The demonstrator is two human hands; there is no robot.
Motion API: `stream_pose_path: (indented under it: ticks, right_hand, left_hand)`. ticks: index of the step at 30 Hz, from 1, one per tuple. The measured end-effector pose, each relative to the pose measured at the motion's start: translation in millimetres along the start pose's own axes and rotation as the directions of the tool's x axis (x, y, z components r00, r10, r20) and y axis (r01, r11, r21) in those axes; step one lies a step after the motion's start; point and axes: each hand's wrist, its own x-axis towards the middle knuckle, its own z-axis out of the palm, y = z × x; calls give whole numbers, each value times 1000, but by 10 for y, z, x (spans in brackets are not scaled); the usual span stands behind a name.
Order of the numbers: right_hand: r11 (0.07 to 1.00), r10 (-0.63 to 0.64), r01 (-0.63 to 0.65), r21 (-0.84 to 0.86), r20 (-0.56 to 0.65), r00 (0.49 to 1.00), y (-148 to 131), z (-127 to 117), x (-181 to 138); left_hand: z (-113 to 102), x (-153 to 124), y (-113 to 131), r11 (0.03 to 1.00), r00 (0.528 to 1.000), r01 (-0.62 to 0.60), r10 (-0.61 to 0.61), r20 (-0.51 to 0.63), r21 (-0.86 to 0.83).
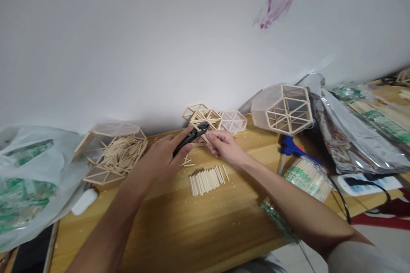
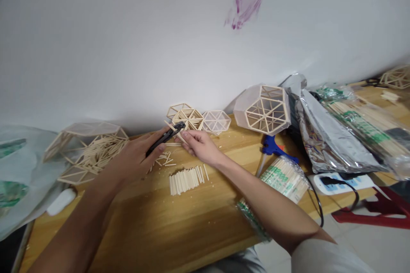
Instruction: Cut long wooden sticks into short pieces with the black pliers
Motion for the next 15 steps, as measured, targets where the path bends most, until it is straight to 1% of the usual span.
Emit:
stream_pose_path:
  ticks: [8, 11, 15]
  right_hand:
    - [994, 70, -71, 78, 19, 997, 18, -10, 3]
    - [992, 72, -74, 99, 24, 997, 9, 1, -1]
    - [994, 65, -65, 89, 5, 998, -1, 4, -2]
  left_hand:
    - [-18, -9, 30, 1000, 1000, 19, -19, 21, 13]
    - [-29, -14, 39, 999, 999, 33, -34, 20, 32]
    - [-6, -2, 23, 999, 1000, 23, -23, 8, 46]
